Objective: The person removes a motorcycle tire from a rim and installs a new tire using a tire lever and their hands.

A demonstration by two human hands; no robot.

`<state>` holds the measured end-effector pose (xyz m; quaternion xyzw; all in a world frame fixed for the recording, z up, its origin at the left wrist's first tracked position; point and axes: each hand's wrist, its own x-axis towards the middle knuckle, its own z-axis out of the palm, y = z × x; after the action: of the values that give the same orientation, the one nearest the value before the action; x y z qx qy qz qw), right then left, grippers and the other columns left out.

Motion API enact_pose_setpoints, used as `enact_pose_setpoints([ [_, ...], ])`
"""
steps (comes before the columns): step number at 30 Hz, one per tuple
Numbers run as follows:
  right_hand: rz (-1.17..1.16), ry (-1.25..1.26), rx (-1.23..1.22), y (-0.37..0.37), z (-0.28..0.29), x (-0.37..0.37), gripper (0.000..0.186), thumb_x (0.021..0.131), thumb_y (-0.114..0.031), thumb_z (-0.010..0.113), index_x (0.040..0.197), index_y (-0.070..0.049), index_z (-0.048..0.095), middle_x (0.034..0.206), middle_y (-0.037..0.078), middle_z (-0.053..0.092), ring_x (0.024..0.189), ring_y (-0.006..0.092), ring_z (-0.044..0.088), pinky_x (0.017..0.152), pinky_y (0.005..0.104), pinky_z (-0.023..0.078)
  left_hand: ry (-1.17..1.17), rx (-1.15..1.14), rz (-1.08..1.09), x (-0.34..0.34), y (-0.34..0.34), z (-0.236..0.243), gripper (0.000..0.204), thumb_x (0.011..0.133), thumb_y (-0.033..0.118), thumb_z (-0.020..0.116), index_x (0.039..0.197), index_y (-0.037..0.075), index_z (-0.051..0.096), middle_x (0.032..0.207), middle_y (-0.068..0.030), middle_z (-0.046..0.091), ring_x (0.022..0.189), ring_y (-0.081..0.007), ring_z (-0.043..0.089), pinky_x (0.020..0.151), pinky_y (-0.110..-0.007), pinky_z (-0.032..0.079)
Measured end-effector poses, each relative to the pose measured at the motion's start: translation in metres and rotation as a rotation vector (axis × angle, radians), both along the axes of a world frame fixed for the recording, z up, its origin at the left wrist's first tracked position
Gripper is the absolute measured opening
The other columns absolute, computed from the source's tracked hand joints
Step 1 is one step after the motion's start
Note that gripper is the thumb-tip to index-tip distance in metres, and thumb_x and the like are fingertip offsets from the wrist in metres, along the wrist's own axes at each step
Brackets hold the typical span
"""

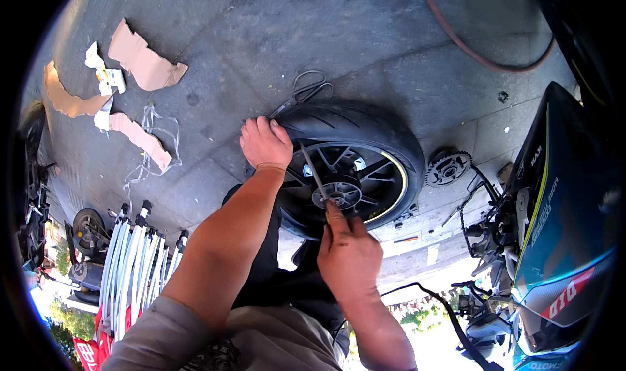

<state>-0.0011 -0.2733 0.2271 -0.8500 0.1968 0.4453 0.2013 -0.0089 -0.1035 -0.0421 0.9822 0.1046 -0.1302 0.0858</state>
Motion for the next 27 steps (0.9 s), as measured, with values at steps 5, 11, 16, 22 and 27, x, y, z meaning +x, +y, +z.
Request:
enact_pose_setpoints([
  [5,-0.034,-0.121,0.012,0.007,0.005,-0.065,0.060,0.099,-0.016,0.078,0.157,-0.025,0.067,0.106,0.018,0.075,0.082,0.0425,0.076,0.074,0.0515,0.063,-0.100,-0.011,-0.006,0.006,0.001,-0.005,0.021,0.102,0.028,0.065,0.099,0.007,0.067,0.106,-0.0154,0.065,0.104,-0.0409,0.065,0.087,-0.056,0.050],
  [11,-0.033,-0.176,-0.071,-0.043,0.028,-0.072,0.054,0.101,-0.021,0.077,0.154,-0.026,0.070,0.106,0.013,0.075,0.082,0.0372,0.078,0.073,0.0485,0.064,-0.120,-0.024,-0.009,-0.001,0.004,-0.004,0.022,0.103,0.029,0.065,0.101,0.008,0.069,0.106,-0.0151,0.066,0.105,-0.0407,0.065,0.087,-0.055,0.050],
  [16,0.003,-0.166,-0.102,-0.033,0.029,-0.068,0.054,0.101,-0.020,0.077,0.154,-0.025,0.071,0.102,0.013,0.074,0.077,0.0375,0.077,0.069,0.0488,0.063,-0.134,-0.050,-0.017,-0.001,0.003,0.000,0.023,0.105,0.028,0.061,0.102,0.006,0.069,0.105,-0.0164,0.066,0.104,-0.0426,0.065,0.085,-0.056,0.051],
  [22,-0.025,-0.095,-0.080,-0.016,0.016,-0.051,0.055,0.100,-0.018,0.077,0.155,-0.022,0.070,0.100,0.013,0.074,0.074,0.0365,0.076,0.067,0.0482,0.062,-0.074,-0.060,-0.011,-0.004,0.002,0.002,0.022,0.104,0.027,0.063,0.103,0.005,0.067,0.106,-0.0174,0.065,0.103,-0.0434,0.064,0.084,-0.057,0.050],
  [27,-0.066,-0.103,-0.042,-0.019,0.002,-0.038,0.053,0.098,-0.016,0.078,0.151,-0.020,0.072,0.101,0.014,0.075,0.074,0.0378,0.076,0.068,0.0487,0.063,-0.057,-0.017,-0.020,-0.002,0.005,-0.004,0.020,0.102,0.027,0.065,0.101,0.008,0.067,0.105,-0.0159,0.064,0.103,-0.0419,0.064,0.084,-0.055,0.049],
])
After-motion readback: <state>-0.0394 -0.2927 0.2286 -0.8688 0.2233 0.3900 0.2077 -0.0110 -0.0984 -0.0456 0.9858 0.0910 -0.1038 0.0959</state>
